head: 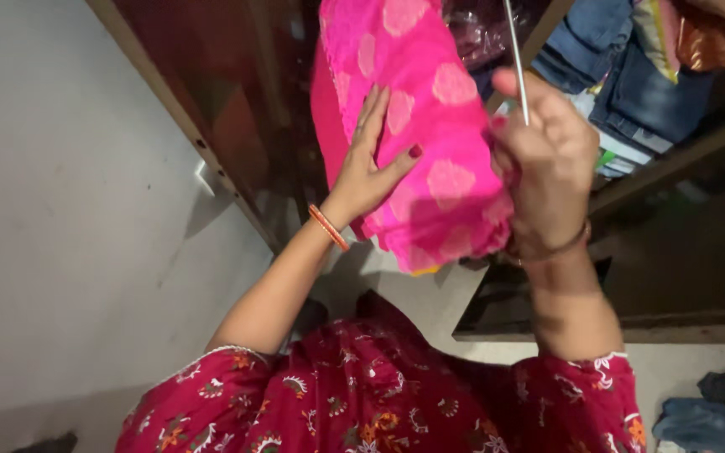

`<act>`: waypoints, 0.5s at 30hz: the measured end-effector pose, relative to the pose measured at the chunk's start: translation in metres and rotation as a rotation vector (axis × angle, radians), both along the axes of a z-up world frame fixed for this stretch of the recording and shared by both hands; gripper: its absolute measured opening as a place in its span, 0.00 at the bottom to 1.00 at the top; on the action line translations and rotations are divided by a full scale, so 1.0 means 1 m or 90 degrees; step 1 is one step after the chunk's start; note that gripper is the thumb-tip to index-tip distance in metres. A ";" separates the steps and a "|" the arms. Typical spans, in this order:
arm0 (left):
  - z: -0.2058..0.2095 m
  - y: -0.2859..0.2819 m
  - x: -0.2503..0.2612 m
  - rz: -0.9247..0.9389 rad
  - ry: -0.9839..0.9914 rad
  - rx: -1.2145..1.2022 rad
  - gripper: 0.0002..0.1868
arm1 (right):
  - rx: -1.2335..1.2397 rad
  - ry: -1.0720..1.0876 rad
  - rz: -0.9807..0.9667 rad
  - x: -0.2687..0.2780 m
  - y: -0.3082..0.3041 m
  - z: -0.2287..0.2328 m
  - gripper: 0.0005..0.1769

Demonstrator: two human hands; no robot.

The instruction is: The person folds several garments and places them on hangers, then hangs the hangers in a wardrobe. The person handles a white cloth, a red top, a yellow top, and a pink top, folding each and securing it on a hanger before placing it in the wardrobe.

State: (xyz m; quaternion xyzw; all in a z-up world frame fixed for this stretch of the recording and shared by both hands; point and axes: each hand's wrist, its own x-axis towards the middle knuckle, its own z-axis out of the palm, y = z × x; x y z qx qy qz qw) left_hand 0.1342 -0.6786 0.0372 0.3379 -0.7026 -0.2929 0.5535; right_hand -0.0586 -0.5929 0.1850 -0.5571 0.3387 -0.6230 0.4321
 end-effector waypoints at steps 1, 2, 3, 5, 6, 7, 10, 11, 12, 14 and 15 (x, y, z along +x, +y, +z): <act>0.007 -0.007 0.000 0.000 0.008 -0.002 0.50 | -0.031 0.000 0.023 0.002 -0.015 0.008 0.18; 0.014 -0.015 -0.001 0.000 0.016 -0.003 0.50 | -0.032 -0.022 0.033 0.005 -0.031 0.015 0.16; 0.021 -0.024 -0.001 0.008 0.019 -0.013 0.49 | -0.034 -0.043 0.045 0.009 -0.048 0.022 0.15; 0.035 -0.045 -0.003 0.024 0.022 -0.033 0.48 | -0.046 -0.066 0.067 0.013 -0.078 0.032 0.10; 0.041 -0.055 -0.003 0.024 0.031 -0.032 0.47 | -0.057 -0.068 0.077 0.015 -0.092 0.035 0.07; 0.046 -0.066 -0.002 0.025 0.041 -0.032 0.47 | -0.068 -0.068 0.087 0.017 -0.107 0.038 0.05; 0.061 -0.094 -0.002 0.042 0.064 -0.035 0.46 | -0.092 -0.054 0.087 0.028 -0.160 0.047 0.07; 0.062 -0.102 -0.002 0.050 0.072 -0.034 0.46 | -0.106 -0.060 0.072 0.031 -0.177 0.046 0.08; 0.062 -0.110 -0.003 0.045 0.091 -0.036 0.46 | -0.121 -0.067 0.056 0.035 -0.195 0.046 0.09; 0.068 -0.128 -0.003 0.031 0.126 -0.043 0.46 | -0.128 -0.086 0.050 0.043 -0.237 0.053 0.11; 0.072 -0.137 -0.001 0.042 0.127 -0.047 0.46 | -0.131 -0.097 0.057 0.047 -0.258 0.058 0.11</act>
